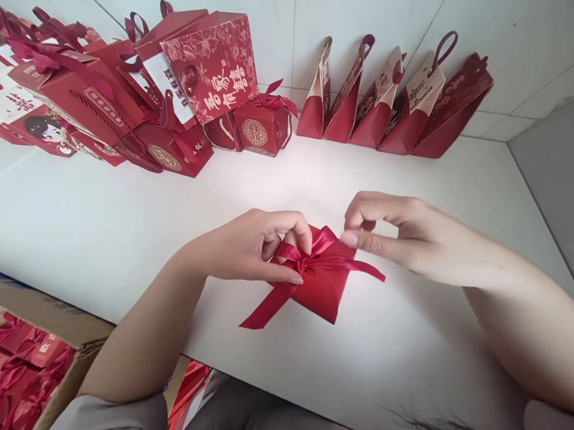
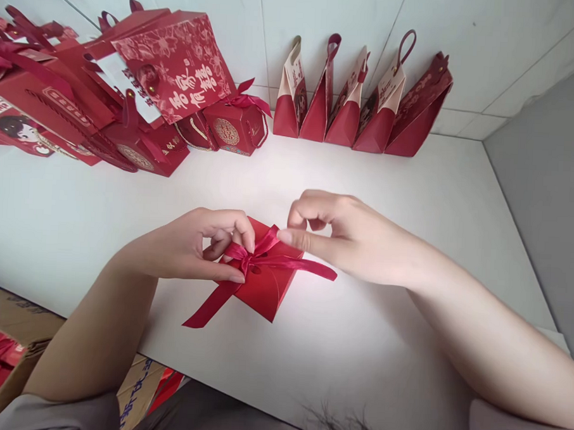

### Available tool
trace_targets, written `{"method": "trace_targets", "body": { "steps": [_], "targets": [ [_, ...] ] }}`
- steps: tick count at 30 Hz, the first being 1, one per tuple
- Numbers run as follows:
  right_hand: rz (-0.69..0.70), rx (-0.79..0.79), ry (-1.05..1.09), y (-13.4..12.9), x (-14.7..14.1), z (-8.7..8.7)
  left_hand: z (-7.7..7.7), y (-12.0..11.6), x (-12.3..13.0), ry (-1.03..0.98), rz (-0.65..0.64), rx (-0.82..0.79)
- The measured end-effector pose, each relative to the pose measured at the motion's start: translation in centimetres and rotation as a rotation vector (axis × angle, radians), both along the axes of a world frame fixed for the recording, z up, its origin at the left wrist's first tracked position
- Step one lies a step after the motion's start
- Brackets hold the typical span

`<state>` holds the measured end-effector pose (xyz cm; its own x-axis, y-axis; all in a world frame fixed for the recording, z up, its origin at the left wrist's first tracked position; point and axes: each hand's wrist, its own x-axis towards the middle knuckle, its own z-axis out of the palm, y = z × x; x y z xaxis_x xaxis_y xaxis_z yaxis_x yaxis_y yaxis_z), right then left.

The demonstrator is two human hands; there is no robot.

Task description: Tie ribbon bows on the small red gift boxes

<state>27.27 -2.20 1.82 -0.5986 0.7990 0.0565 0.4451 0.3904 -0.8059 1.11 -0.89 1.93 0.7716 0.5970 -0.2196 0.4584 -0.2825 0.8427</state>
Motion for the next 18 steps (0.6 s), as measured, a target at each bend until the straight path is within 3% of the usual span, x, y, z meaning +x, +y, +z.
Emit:
{"method": "trace_targets", "body": {
  "steps": [8, 14, 18],
  "targets": [
    [0.126, 0.022, -0.089, -1.2, -0.9, 0.2, 0.0, 0.0, -0.1, 0.006, -0.006, -0.04],
    [0.166, 0.265, -0.103, -2.1, -1.1, 0.4, -0.1, 0.1, -0.1, -0.003, -0.007, -0.039],
    [0.172, 0.283, -0.142, -2.8, -1.4, 0.1, -0.2, 0.1, -0.1, -0.017, -0.024, -0.036]
  ]
}}
